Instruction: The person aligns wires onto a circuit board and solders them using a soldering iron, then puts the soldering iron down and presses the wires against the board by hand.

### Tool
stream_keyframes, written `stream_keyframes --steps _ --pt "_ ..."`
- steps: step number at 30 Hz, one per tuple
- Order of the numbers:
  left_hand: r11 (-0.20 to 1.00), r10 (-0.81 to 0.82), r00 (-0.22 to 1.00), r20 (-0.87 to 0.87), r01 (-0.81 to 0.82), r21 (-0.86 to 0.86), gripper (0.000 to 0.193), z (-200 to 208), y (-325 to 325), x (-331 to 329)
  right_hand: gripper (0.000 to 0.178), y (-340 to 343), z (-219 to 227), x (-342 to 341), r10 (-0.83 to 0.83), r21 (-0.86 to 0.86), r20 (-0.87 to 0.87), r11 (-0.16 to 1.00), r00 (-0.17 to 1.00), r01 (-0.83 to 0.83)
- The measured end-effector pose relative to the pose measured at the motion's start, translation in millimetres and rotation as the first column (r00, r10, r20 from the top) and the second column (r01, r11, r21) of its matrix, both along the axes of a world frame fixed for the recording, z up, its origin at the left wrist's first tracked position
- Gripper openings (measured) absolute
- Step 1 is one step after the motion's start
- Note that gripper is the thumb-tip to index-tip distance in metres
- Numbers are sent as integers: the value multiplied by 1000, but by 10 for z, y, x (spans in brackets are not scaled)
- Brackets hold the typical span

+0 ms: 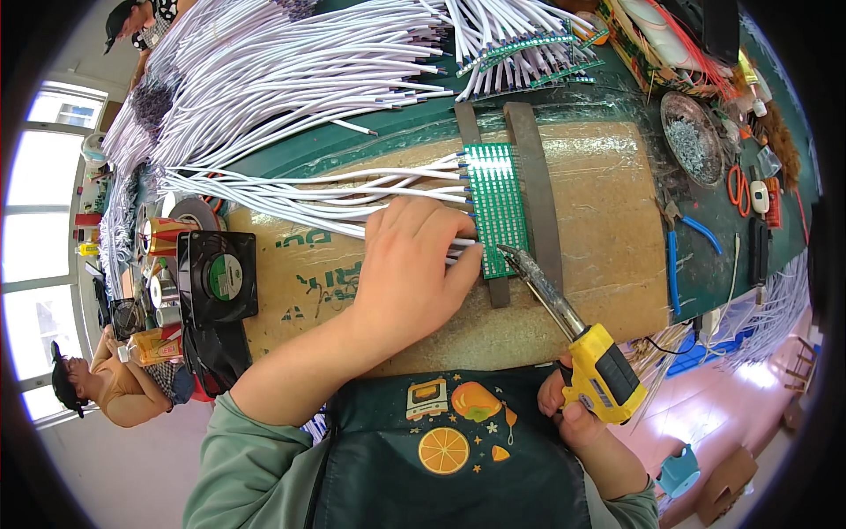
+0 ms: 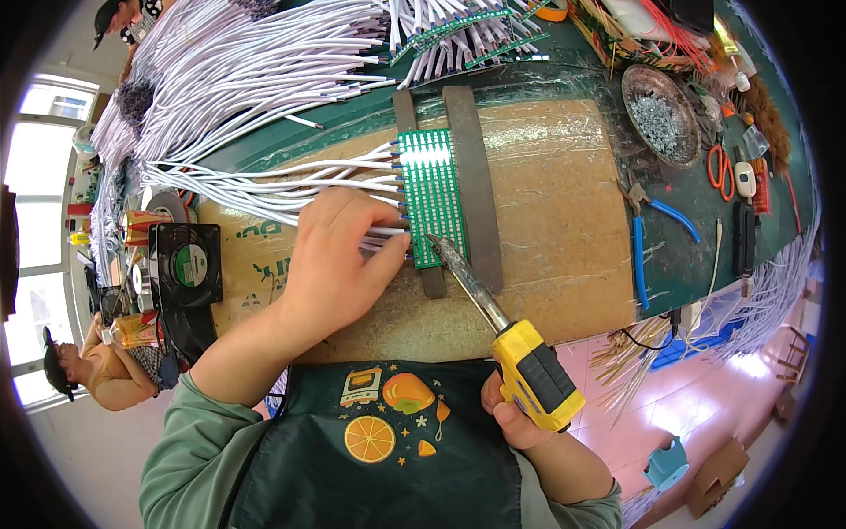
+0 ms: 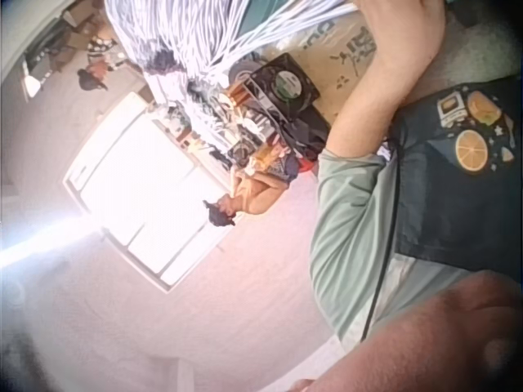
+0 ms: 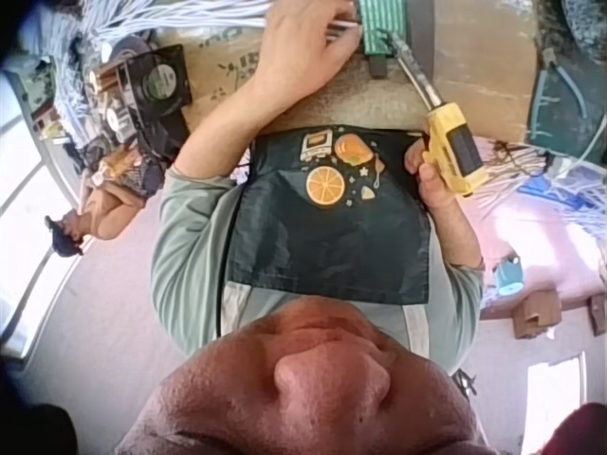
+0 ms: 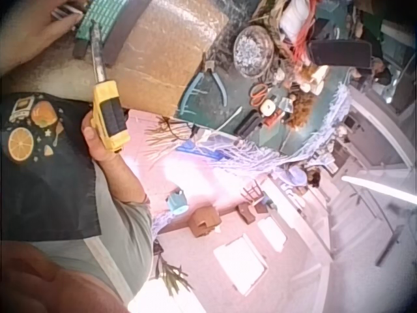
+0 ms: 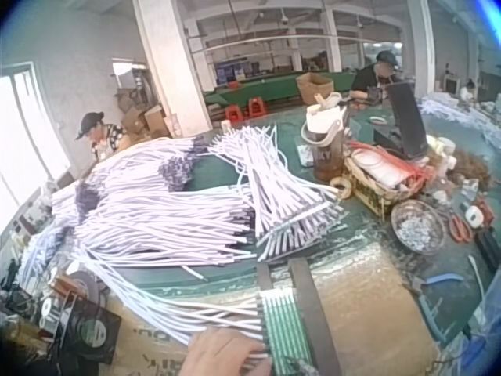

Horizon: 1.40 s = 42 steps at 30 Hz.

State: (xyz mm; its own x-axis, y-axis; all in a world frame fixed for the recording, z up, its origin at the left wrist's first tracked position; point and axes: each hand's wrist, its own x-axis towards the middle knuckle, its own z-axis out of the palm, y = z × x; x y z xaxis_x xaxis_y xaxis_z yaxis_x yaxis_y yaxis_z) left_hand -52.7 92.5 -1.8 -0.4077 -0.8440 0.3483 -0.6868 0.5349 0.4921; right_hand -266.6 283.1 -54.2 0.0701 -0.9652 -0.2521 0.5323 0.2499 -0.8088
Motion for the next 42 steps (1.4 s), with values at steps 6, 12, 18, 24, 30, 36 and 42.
stream_keyframes --steps 6,12,18,24,30,36,42 --pt "987 -148 986 77 152 -47 18 48 241 175 75 -3 0 -20 49 -16 -17 999 999 -50" --pt "996 -68 967 247 52 73 14 49 109 184 39 -52 61 37 14 -16 45 1000 999 -14" --pt "968 -141 967 210 90 236 11 117 44 179 77 63 -52 -43 108 -27 -71 994 992 -110" --pt "938 -89 994 65 62 340 11 70 51 132 33 5 18 -12 101 -33 -136 994 986 -106" --pt "939 -25 999 44 8 343 11 33 65 72 32 38 -53 -25 105 -55 -165 992 981 -116" --pt "933 2 1000 2 -3 361 12 -10 46 54 32 36 -78 -25 111 -82 -116 989 987 -121" --pt "940 7 1000 -2 -6 342 12 -18 48 28 38 80 -111 -44 133 -79 -231 985 964 -155"
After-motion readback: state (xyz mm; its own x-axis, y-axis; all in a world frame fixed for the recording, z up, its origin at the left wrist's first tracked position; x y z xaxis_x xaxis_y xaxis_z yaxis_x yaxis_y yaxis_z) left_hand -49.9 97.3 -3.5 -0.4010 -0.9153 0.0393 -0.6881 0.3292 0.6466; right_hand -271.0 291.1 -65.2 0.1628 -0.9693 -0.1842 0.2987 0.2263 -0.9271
